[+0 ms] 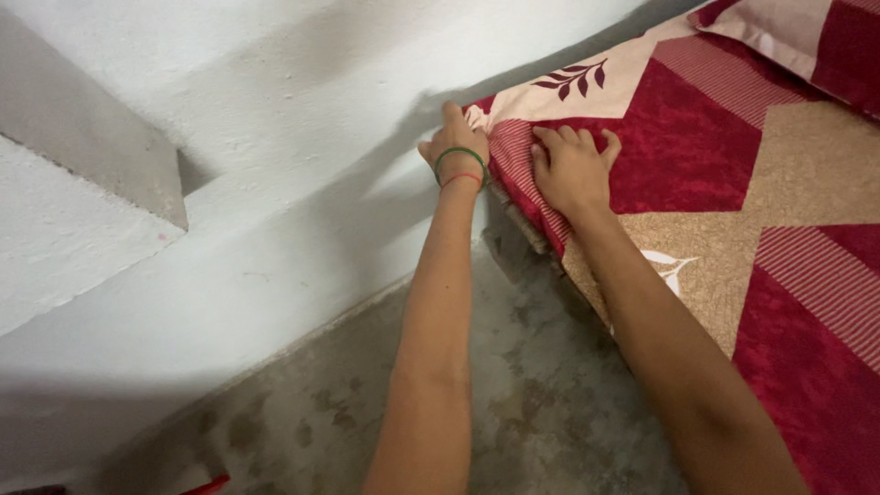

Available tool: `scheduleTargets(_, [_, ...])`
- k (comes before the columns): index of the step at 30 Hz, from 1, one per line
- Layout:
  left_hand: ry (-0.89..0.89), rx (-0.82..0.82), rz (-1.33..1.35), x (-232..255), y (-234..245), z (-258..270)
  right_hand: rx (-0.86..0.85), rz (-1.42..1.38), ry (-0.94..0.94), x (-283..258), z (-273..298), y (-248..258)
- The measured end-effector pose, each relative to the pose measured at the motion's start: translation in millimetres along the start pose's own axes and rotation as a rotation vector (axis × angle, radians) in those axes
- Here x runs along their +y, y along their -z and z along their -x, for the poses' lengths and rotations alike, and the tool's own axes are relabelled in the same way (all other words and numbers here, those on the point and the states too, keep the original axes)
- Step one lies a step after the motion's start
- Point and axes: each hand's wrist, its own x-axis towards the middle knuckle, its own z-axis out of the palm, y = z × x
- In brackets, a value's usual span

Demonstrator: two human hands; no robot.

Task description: The person makes a bed by unfolding a red and beige patterned sheet over the mattress, tucking the edges in along the side, and then placing a matching pillow onto the head of the bed, smoothing the surface with their hands.

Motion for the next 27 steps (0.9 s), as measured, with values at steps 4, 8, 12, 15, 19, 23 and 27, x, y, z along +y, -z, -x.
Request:
scheduleTargets(4, [0.064,0.036,0.166,-17,1,0,-0.034,-0.043,-0.001,-6,-3,10])
scheduleTargets(8, [0.085,-0.155,0.263,-51,-16,10,-0.134,-0.16,-0.137,-5,-9,13])
scheduleTargets(12, [-0.107,-0.19,0.422,-66,-30,28,-0.126,-0.139,-0.113,0,-7,3])
scheduleTargets(15, [-0.05,-0.288,0.696,-67,-47,28,-0.02,-0.043,0.031,4,-4,-6])
scheduleTargets(19, [-0.169,-0.206,0.536,-61,-67,20,0.013,0.011,0.106,-1,1,-5])
scheduleTargets(23, [-0.133,-0.159,0.439,-50,-76,13,-0.067,-0.024,0.128,-2,5,4])
scheduleTargets(27, [-0.016,-0.19,0.525,-44,-71,22,-0.251,-0.354,-0.065,3,19,24])
